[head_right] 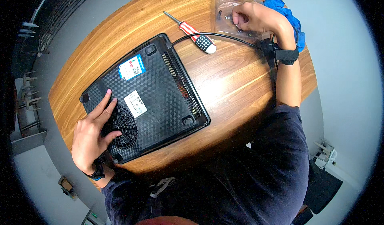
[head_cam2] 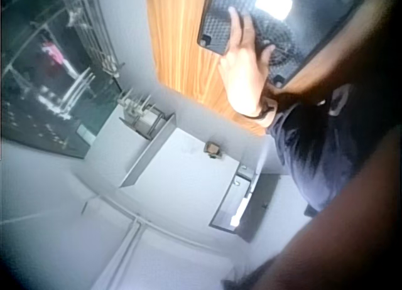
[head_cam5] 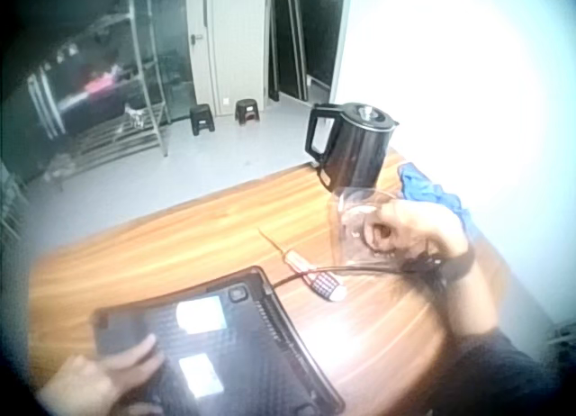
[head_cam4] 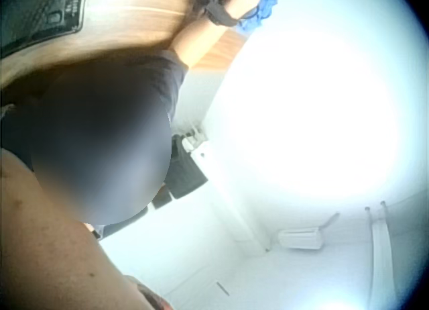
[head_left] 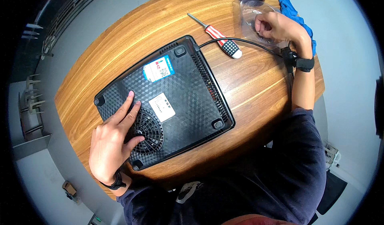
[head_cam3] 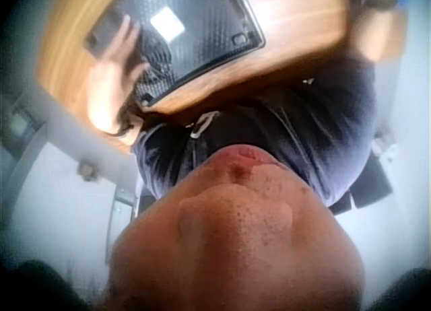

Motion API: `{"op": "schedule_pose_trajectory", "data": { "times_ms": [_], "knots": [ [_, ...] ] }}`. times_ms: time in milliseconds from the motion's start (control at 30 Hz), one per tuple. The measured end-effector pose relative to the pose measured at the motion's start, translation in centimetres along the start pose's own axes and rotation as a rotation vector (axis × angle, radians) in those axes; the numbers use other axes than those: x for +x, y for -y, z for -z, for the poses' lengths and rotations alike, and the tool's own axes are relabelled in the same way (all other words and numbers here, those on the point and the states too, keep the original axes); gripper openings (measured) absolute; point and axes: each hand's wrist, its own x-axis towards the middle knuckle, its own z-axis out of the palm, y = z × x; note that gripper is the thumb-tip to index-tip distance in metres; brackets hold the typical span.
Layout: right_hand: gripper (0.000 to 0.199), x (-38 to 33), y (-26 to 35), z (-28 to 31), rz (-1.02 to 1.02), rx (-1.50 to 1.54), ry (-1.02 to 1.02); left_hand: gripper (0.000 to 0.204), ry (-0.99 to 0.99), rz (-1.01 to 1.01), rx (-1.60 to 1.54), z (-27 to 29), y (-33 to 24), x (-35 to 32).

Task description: The person assembles an induction cooktop by securing internal components with a screwdriver, connecting wires, and attaching the control panel. They then place the top cover onto the unit and secure it with screws.

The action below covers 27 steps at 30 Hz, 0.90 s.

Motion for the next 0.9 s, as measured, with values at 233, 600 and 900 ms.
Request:
{"op": "schedule_pose_trajectory", "data": {
  "times_ms": [233,600,900],
  "knots": [
    [0.015,-0.2,-1.9,1.1,0.026,-0.029,-0.03,0.09,-0.032,-0.04,0.047,-0.1,-0.2,-0.1],
    [0.012,-0.8,-1.5,0.8,0.011,-0.031,-0.028,0.089,-0.076,-0.073,0.092,-0.5,-0.1,0.0],
    [0.012,-0.7,-0.9,0.9,-0.095,0.082,0.074,0.09,-0.024,-0.03,0.013,-0.4,-0.1,0.1]
  ]
}}
